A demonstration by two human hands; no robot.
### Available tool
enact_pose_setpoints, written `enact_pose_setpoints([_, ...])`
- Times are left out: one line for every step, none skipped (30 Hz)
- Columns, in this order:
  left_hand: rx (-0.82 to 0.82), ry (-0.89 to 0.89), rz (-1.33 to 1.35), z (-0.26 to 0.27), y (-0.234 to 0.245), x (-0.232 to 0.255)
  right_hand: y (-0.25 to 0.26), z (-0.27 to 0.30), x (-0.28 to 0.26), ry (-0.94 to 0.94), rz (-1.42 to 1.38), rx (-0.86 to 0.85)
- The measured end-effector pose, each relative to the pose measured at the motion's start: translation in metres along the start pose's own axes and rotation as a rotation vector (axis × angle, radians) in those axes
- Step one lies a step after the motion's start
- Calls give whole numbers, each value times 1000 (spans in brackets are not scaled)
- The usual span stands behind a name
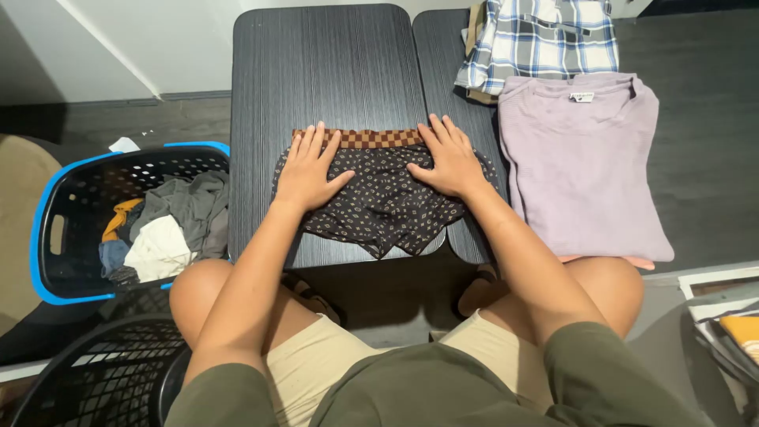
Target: The recorder is folding several items of clothing including t-shirts and shorts and placing them in a pile.
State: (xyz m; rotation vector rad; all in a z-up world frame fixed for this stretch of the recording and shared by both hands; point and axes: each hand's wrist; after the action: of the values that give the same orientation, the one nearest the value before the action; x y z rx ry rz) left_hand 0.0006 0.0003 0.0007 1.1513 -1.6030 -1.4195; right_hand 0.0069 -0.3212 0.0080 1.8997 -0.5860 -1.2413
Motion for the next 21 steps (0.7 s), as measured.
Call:
enact_pose_setpoints([1,1,1,0,0,-1,1,-2,5,1,2,0])
enact_pose_setpoints([44,-10,27,1,0,-4,1,-5,9,-5,-54,12])
enact_pose_setpoints([87,-20,52,1,0,-6,2,-8,14,-12,-109,25])
enact_pose_setpoints([90,-17,51,1,-1,-10,3,-11,22,-8,-108,25])
enact_pose_setpoints([177,74,147,1,-2,-14,3,-15,31,-92,-171,175])
enact_pose_setpoints([262,164,246,2,-4,-17,4,-16,40,-180,-233,324])
enact_pose_setpoints([261,164,248,-2,-2,-21,9,-23,45,-181,-232,323])
enact_pose_setpoints([234,406,277,-3,-2,-23,13,-27,49,-351,-283,310])
enact_pose_setpoints([202,647,304,-3,-2,-24,17,-30,54,-521,-332,295])
enact_pose_setpoints([203,649,304,-9,1,-27,17,-34,64,-519,-331,295])
enact_pose_setpoints([157,658,299,-14,4,-30,18,-37,73,-534,-356,207])
enact_pose_setpoints([111,670,292,-17,8,-34,17,-41,82,-547,-381,118])
enact_pose_setpoints([113,674,291,-21,7,-34,21,-45,74,-544,-381,115])
enact_pose_setpoints([58,672,341,-23,6,-32,24,-47,67,-581,-471,60])
enact_pose_setpoints([4,670,390,-25,4,-31,26,-49,61,-618,-560,4])
enact_pose_setpoints([6,672,390,-27,-2,-32,22,-52,66,-616,-560,3])
enact_pose_setpoints([61,613,464,-30,-7,-33,18,-54,72,-640,-684,-63])
enact_pose_setpoints([117,551,538,-33,-13,-33,15,-56,78,-662,-806,-128])
enact_pose_setpoints([119,551,539,-33,-10,-30,17,-54,61,-660,-805,-127])
enact_pose_setpoints([155,519,748,-34,-8,-27,21,-52,45,-590,-854,-38])
enact_pose_setpoints([191,482,956,-36,-5,-24,24,-50,30,-517,-902,50])
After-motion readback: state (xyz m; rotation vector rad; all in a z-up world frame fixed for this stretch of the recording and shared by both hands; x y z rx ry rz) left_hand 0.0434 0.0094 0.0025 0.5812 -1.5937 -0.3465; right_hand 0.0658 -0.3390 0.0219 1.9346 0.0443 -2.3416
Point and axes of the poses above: each hand's wrist, its own z-axis away from the middle knuckle, its own y-axis out of the back of the hand, x = y × z, and after that the axes turned 14 degrees about -z, right-handed
